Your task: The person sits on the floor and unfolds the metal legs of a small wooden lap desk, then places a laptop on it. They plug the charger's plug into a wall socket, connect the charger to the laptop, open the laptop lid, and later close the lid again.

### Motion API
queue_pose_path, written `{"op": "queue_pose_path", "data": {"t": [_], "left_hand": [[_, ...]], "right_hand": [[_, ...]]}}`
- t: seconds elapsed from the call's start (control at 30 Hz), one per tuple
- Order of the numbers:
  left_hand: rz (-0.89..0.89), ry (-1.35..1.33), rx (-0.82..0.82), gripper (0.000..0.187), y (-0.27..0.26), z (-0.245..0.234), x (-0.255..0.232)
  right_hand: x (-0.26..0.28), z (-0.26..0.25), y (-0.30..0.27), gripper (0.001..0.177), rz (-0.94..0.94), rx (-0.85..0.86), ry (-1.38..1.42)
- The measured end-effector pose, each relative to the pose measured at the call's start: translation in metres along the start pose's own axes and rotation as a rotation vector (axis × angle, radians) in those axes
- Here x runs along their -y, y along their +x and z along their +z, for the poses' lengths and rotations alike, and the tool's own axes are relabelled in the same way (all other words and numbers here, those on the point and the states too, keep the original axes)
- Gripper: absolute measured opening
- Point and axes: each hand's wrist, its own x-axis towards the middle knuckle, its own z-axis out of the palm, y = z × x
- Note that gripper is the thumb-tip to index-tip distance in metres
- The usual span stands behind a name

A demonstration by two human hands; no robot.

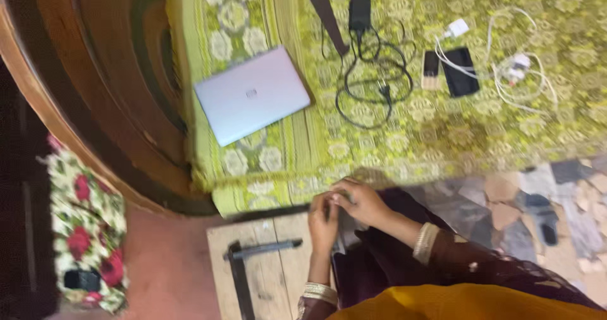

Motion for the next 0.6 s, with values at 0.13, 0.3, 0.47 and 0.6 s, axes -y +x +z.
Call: {"op": "queue_pose_path", "data": {"t": [0.13, 0.3, 0.47, 0.6], "left_hand": [[0.120, 0.015, 0.066, 0.020, 0.080, 0.030, -0.035], [0.175, 0.025, 0.061, 0.013, 0.185, 0.064, -0.070], [0.108, -0.049, -0.021, 0.013, 0.277, 0.084, -0.104], [0.077, -0.015, -0.024, 0.015, 0.330, 0.095, -0.117]], "right_hand": [[-0.017, -0.067, 0.070, 0.020, 0.065, 0.034, -0.010], [-0.043, -0.131, 0.160, 0.017, -0.004, -0.007, 0.079], [-0.070, -0.187, 0.228, 0.011, 0.080, -0.110, 0.154], [-0.105, -0.214, 0.275, 0.011, 0.145, -0.238, 0.158]]}}
